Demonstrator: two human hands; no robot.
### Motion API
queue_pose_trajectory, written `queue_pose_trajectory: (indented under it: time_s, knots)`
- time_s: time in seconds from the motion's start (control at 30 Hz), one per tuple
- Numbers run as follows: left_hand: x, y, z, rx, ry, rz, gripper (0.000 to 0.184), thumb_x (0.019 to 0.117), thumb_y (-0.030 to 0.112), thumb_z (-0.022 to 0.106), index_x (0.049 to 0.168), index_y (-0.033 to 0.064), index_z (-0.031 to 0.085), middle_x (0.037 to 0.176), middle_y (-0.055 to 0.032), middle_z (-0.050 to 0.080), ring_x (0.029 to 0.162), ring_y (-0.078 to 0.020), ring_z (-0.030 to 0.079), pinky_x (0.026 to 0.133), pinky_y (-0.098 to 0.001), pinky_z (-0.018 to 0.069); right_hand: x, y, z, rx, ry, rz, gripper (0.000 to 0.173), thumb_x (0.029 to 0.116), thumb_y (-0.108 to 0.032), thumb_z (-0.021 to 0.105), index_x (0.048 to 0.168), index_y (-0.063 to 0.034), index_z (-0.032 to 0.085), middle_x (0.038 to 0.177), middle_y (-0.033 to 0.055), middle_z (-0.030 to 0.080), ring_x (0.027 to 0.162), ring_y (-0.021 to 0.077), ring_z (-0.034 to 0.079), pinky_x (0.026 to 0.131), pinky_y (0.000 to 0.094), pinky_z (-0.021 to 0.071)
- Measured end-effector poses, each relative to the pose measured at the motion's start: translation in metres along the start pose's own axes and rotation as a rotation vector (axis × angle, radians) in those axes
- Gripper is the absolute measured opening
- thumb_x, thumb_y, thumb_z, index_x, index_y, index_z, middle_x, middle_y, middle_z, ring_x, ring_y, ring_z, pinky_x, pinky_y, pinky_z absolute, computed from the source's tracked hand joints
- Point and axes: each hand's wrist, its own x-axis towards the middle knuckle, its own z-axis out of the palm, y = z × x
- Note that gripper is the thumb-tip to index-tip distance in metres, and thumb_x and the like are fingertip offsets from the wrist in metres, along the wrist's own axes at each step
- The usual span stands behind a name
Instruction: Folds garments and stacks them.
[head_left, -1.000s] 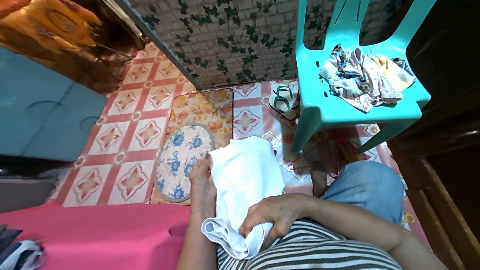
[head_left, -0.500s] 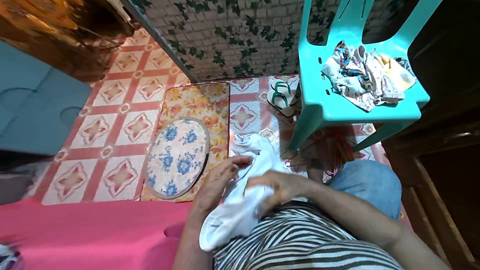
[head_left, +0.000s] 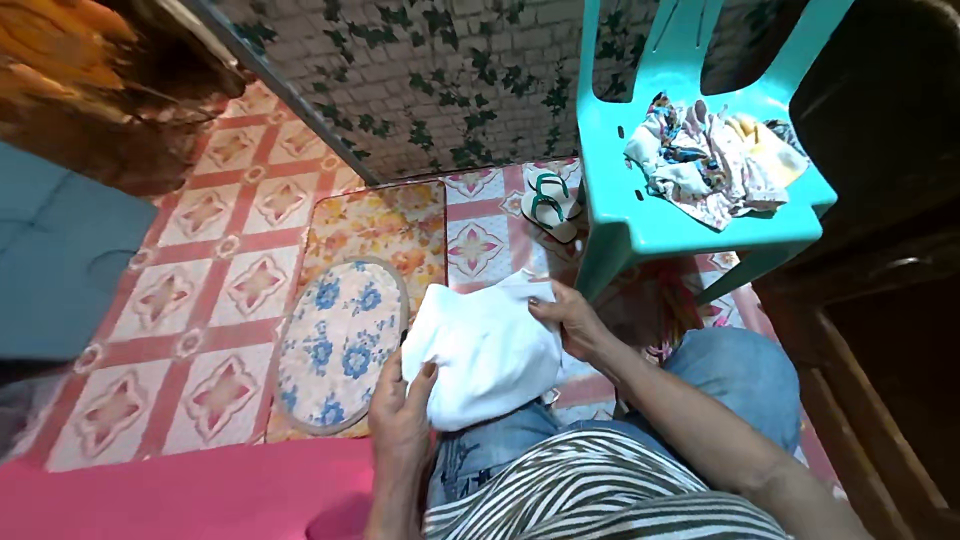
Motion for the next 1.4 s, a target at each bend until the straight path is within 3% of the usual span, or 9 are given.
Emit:
queue_pose_trajectory:
  time_s: [0.1,0.23,0.4,0.6,0.8,0.97,1.13,1.3,1.4]
  knots:
    - [-0.001,0.000,-0.009,0.379,-0.065,0.002,0.061,0.0930,0.006,0.058,0.147,-0.0098,0.036,0.133,-0.0289,0.056,0.116,-0.0253,0.061,0.097,-0.0401,0.0514,0.002,0.004,-0.004,-0.001,-0.039,0.160,0.020,0.1038,-0.001,0.048,0.121,0.0044,0.056,0.090,0.0034,0.067,0.078,0.0057,0.065,0.075,0.0251,0.0569]
    - [0.005,0.004,0.006,0.779,-0.037,0.572,0.057,0.0957,0.012,0.054,0.139,-0.0223,0.040,0.139,-0.0479,0.043,0.130,-0.0634,0.044,0.111,-0.0612,0.0366,0.012,0.007,-0.010,-0.273,-0.040,0.264,0.035,0.1048,-0.014,0.055,0.135,0.0044,0.053,0.112,0.0168,0.064,0.093,0.0173,0.063,0.084,0.0359,0.0536]
    - [0.020,0.001,0.051,0.916,-0.318,0.777,0.070,0.0946,0.058,0.048,0.134,0.0025,0.065,0.141,-0.0294,0.056,0.134,-0.0610,0.044,0.102,-0.0834,0.0230,0.004,-0.035,-0.018,-0.822,-0.040,-0.046,0.039,0.1018,-0.006,0.055,0.138,0.0082,0.052,0.115,0.0243,0.066,0.100,0.0273,0.065,0.089,0.0412,0.0518]
    - [0.027,-0.018,0.061,1.025,-0.341,0.760,0.062,0.0880,0.054,0.058,0.128,0.0085,0.071,0.138,-0.0234,0.062,0.130,-0.0585,0.050,0.097,-0.0862,0.0237,0.014,-0.128,-0.087,-1.244,0.449,-0.466,0.026,0.1020,-0.006,0.056,0.123,0.0037,0.067,0.123,0.0233,0.067,0.114,0.0365,0.065,0.098,0.0521,0.0517]
    - [0.025,-0.014,0.058,1.039,-0.358,0.714,0.060,0.0883,0.052,0.062,0.129,0.0092,0.071,0.140,-0.0228,0.061,0.132,-0.0568,0.049,0.101,-0.0845,0.0226,0.051,-0.173,-0.153,-1.513,0.844,-0.045,0.043,0.0979,-0.017,0.065,0.134,0.0058,0.058,0.137,0.0324,0.054,0.132,0.0534,0.046,0.100,0.0697,0.0407]
    - [0.026,-0.016,0.057,1.020,-0.363,0.717,0.059,0.0884,0.051,0.064,0.130,0.0082,0.070,0.140,-0.0229,0.060,0.132,-0.0565,0.049,0.101,-0.0848,0.0219,0.049,-0.213,-0.158,-1.162,0.783,-0.439,0.033,0.1018,-0.015,0.056,0.124,0.0078,0.062,0.115,0.0285,0.066,0.108,0.0414,0.064,0.095,0.0594,0.0488]
    - [0.025,-0.016,0.057,1.013,-0.357,0.723,0.058,0.0874,0.049,0.065,0.129,0.0094,0.071,0.140,-0.0221,0.061,0.132,-0.0560,0.049,0.101,-0.0844,0.0218,0.004,-0.247,-0.103,-0.619,0.489,-1.082,0.011,0.0984,-0.007,0.052,0.108,-0.0015,0.056,0.090,-0.0016,0.059,0.078,0.0035,0.060,0.075,0.0260,0.0552]
    - [0.023,0.010,0.060,0.723,-0.388,0.660,0.076,0.0869,0.052,0.065,0.140,-0.0025,0.058,0.144,-0.0337,0.051,0.136,-0.0623,0.040,0.099,-0.0877,0.0187,-0.061,-0.232,-0.043,-0.276,0.066,-1.226,0.020,0.1025,-0.003,0.045,0.103,-0.0170,0.060,0.088,-0.0094,0.068,0.077,0.0003,0.066,0.072,0.0202,0.0583]
    - [0.023,0.041,0.070,0.252,-0.514,0.596,0.096,0.0956,0.070,0.044,0.150,-0.0089,0.041,0.154,-0.0278,0.043,0.146,-0.0360,0.040,0.116,-0.0531,0.0343,-0.087,-0.201,-0.031,-0.328,-0.108,-1.116,0.017,0.1024,-0.012,0.054,0.106,-0.0208,0.067,0.092,-0.0116,0.069,0.072,-0.0046,0.063,0.064,0.0127,0.0541]
